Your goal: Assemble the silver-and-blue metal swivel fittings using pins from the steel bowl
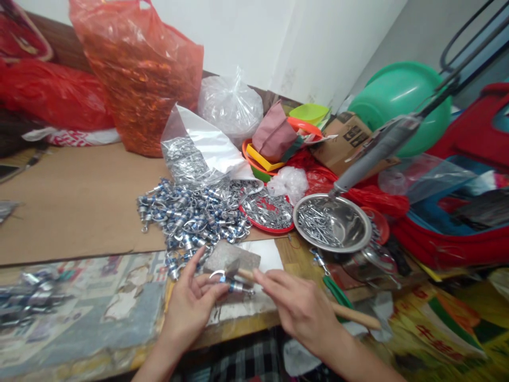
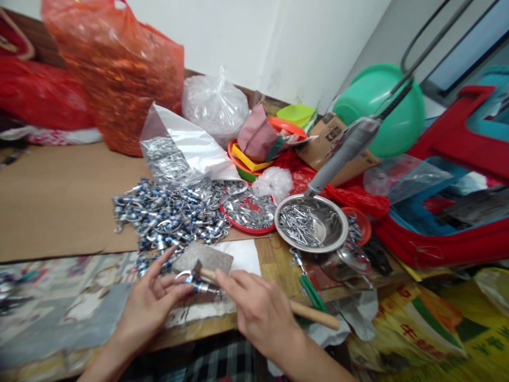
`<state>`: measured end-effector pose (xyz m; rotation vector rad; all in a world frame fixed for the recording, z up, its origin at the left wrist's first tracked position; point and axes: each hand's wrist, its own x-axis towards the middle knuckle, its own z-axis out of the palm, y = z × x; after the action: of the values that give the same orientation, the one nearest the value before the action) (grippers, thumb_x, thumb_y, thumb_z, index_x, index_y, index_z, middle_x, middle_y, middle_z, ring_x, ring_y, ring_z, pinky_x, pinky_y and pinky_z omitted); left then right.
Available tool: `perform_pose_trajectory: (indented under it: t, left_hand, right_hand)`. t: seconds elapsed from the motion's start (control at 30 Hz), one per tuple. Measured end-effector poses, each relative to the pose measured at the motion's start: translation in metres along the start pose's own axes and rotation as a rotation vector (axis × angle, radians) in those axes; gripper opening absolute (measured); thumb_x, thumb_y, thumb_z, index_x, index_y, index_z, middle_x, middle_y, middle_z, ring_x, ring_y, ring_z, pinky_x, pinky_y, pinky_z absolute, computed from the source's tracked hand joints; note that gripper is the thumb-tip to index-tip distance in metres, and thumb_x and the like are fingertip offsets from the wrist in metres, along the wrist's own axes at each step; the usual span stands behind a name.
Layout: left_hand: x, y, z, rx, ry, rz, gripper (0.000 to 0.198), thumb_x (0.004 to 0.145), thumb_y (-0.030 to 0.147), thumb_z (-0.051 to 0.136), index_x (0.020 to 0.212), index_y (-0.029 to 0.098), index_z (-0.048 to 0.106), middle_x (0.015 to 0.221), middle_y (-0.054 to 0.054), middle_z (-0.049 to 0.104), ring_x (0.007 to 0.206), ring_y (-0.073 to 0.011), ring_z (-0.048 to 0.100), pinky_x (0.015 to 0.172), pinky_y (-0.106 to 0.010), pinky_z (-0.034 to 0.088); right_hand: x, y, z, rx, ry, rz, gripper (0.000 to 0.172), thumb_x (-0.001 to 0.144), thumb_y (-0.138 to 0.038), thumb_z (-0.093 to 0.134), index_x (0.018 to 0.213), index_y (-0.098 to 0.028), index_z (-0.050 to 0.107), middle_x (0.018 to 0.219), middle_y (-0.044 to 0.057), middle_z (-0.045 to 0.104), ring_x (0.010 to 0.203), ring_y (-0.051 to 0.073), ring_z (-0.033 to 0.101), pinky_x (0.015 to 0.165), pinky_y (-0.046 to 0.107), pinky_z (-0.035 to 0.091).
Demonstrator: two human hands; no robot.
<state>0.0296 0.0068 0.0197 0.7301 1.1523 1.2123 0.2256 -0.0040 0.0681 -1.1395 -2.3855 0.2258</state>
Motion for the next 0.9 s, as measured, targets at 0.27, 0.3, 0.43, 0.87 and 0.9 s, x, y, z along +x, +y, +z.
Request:
perform_pose_trajectory:
  t: [0.27, 0.3, 0.43, 0.87, 0.9]
  left_hand:
    - [-0.002, 0.006, 0.004, -0.008, 0.008, -0.018, 0.094, 0.055, 0.02, 0.072, 0.133, 0.016, 0.021, 0.059, 0.003, 0.066, 0.059, -0.0158, 0.065, 0.059, -0.028, 0.054]
    - [-0.001, 0.006, 0.003, -0.007, 0.008, -0.02, 0.094, 0.055, 0.02, 0.072, 0.133, 0.016, 0.02, 0.059, 0.003, 0.066, 0.059, -0.0159, 0.065, 0.06, -0.028, 0.054]
    - [-0.001, 0.004, -0.002, 0.106, -0.015, -0.025, 0.071, 0.054, 0.025, 0.073, 0.119, 0.014, 0.046, 0.064, -0.001, 0.068, 0.066, -0.0182, 0.066, 0.066, -0.03, 0.053]
    - [0.004, 0.013, -0.005, 0.465, 0.032, 0.367, 0.015, 0.066, 0.03, 0.062, 0.057, 0.02, 0.068, 0.081, -0.005, 0.061, 0.077, -0.0168, 0.059, 0.069, -0.024, 0.046]
    - [0.006, 0.013, -0.004, 0.46, 0.036, 0.386, 0.014, 0.067, 0.029, 0.061, 0.058, 0.02, 0.067, 0.077, -0.004, 0.06, 0.073, -0.016, 0.058, 0.067, -0.024, 0.046]
  right_hand:
    - [-0.007, 0.001, 0.012, 0.036, -0.052, 0.099, 0.049, 0.081, -0.007, 0.039, 0.127, -0.025, 0.041, 0.093, 0.006, 0.063, 0.081, 0.016, 0.059, 0.07, 0.028, 0.05]
    - [-0.008, 0.006, 0.015, 0.077, -0.051, 0.162, 0.046, 0.082, -0.01, 0.04, 0.125, -0.025, 0.044, 0.093, 0.006, 0.063, 0.08, 0.016, 0.06, 0.071, 0.028, 0.05]
    - [-0.015, 0.042, 0.026, 0.2, 0.107, 0.461, 0.037, 0.079, -0.023, 0.05, 0.116, -0.019, 0.053, 0.106, 0.009, 0.061, 0.094, 0.021, 0.058, 0.082, 0.035, 0.046]
    - [0.095, 0.125, 0.035, -0.353, 0.001, 0.509, 0.022, 0.082, -0.02, 0.047, 0.096, -0.018, 0.064, 0.092, 0.008, 0.061, 0.087, 0.017, 0.056, 0.075, 0.025, 0.04]
    - [0.105, 0.132, 0.039, -0.367, -0.021, 0.521, 0.018, 0.08, -0.02, 0.05, 0.09, -0.018, 0.065, 0.089, 0.008, 0.061, 0.085, 0.018, 0.057, 0.072, 0.026, 0.04]
